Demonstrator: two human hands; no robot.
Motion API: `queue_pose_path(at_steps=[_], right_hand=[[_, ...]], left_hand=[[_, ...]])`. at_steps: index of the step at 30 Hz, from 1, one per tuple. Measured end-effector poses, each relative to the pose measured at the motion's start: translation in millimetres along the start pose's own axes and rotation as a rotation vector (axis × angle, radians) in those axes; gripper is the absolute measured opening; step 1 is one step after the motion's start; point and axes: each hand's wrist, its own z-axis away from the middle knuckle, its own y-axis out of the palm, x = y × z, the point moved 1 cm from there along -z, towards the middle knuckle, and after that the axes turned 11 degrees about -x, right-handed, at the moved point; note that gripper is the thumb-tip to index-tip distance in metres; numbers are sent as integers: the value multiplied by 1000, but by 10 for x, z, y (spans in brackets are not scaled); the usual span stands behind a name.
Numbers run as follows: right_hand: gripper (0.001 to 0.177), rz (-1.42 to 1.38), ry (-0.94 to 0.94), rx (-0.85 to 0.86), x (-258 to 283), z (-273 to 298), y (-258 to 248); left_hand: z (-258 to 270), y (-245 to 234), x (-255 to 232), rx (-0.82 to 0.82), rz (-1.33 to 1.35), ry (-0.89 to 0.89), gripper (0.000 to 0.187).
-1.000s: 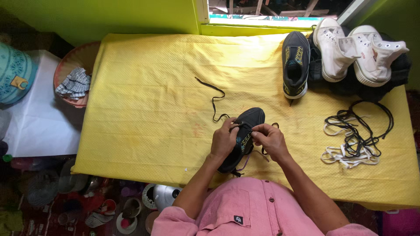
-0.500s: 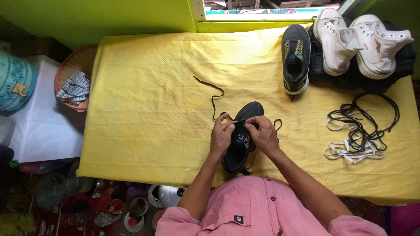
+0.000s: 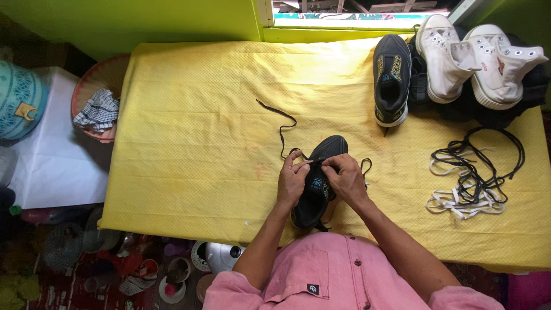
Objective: The person selects a black shoelace from a pile on a yellow-covered table and threads it through the eyelets of a black sneaker. The person pulls the lace ends to tighten the lacing and continues threading the lace through the remaining eyelets.
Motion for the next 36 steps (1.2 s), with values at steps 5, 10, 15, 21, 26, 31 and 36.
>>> queue_pose_path(at_steps=[5, 10, 15, 21, 26, 31, 36], right_hand=[[14, 45, -11, 2, 18, -10, 28], [13, 76, -30, -34, 29, 14, 57], [13, 99, -94, -101, 43, 42, 78], [13, 77, -97, -118, 52, 64, 104], [15, 71, -67, -90, 36, 60, 112], [19, 36, 91, 8, 26, 36, 98], [22, -9, 79, 17, 10, -8, 35]], left_hand=[[20, 16, -42, -13, -18, 2, 50], [50, 16, -97, -11, -55, 3, 49], [69, 25, -89, -21, -93, 51, 48], [59, 12, -42, -15, -122, 109, 48], [-56, -36, 23, 17, 39, -43, 48], [-248, -106, -3, 114, -8, -69, 55], [-242, -41, -13, 133, -99, 56, 56]])
